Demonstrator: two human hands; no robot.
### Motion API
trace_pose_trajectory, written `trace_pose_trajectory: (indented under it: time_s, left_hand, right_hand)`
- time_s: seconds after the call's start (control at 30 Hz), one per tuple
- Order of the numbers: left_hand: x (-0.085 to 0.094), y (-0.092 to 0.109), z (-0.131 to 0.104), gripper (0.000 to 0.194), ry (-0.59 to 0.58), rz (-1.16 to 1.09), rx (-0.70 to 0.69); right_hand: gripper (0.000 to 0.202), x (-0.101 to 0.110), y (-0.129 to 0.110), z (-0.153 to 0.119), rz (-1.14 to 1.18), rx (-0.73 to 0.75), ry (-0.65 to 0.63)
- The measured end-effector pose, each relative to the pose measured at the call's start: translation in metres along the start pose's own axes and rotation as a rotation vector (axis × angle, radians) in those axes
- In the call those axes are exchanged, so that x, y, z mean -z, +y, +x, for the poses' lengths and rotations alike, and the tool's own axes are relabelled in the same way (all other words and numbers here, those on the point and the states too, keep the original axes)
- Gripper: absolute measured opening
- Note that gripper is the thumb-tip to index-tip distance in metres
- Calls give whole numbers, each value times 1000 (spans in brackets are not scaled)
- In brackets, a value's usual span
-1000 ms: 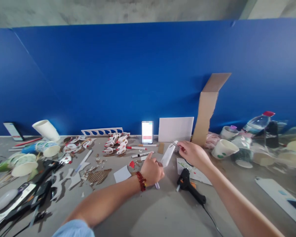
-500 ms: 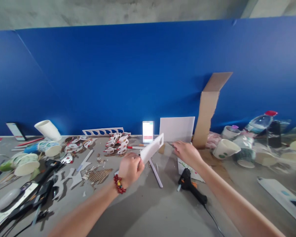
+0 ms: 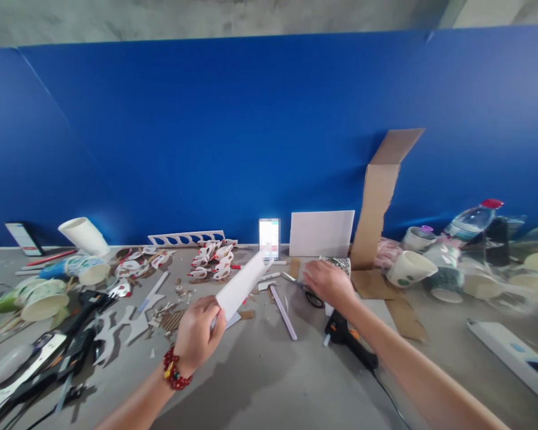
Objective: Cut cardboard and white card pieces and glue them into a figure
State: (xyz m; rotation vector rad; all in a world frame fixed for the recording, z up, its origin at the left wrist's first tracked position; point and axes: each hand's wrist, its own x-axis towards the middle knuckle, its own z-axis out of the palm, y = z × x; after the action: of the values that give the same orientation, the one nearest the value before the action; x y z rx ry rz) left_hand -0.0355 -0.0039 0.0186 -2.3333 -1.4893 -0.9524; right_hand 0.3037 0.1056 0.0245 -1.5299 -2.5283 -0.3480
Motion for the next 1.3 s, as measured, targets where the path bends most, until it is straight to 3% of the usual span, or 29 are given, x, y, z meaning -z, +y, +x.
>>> trace_pose_trajectory:
  time_s: [0.13, 0.2, 0.33, 0.43, 0.5, 0.63, 0.8, 0.87, 0.97, 1.1, 1.23, 1.3]
  left_hand:
    - [10, -12, -20, 26, 19, 0, 14]
    - [13, -18, -30, 22, 33, -7, -6]
    - [12, -24, -45, 18, 48, -26, -49]
    - [11, -25, -56, 23, 2, -48, -104]
    - [15, -25, -62, 28, -55, -49, -137]
    - [28, -24, -75, 30, -148, -8, -204]
    - [31, -8, -95, 23, -158, -72, -338]
    - [26, 3, -100, 21, -186, -145, -383]
    - [17, 16, -98, 16, -236, -251, -435]
    - [10, 23, -85, 11, -212, -311, -498]
    - [5, 22, -74, 13, -196, -331, -530]
    - [4, 19, -70, 15, -191, -323, -532]
  right_hand:
    - [47, 2, 46, -17, -34, -435, 273]
    - [50, -9, 66, -22, 66, -530, 255]
    - [53, -30, 78, -17, 234, -438, 201]
    - [61, -24, 69, -5, 227, -370, 217]
    - [61, -14, 60, 4, 186, -281, 194]
    - [59, -4, 47, 16, -107, 7, 5]
    - [63, -9, 38, 19, -119, 166, -69]
    - [65, -9, 34, 18, -113, 199, -65]
    - [60, -3, 21, 11, -96, 114, 5]
    - [46, 14, -14, -11, 117, 73, 50]
    - [59, 34, -55, -39, 566, 404, -169]
    - [59, 38, -71, -49, 618, 485, -198]
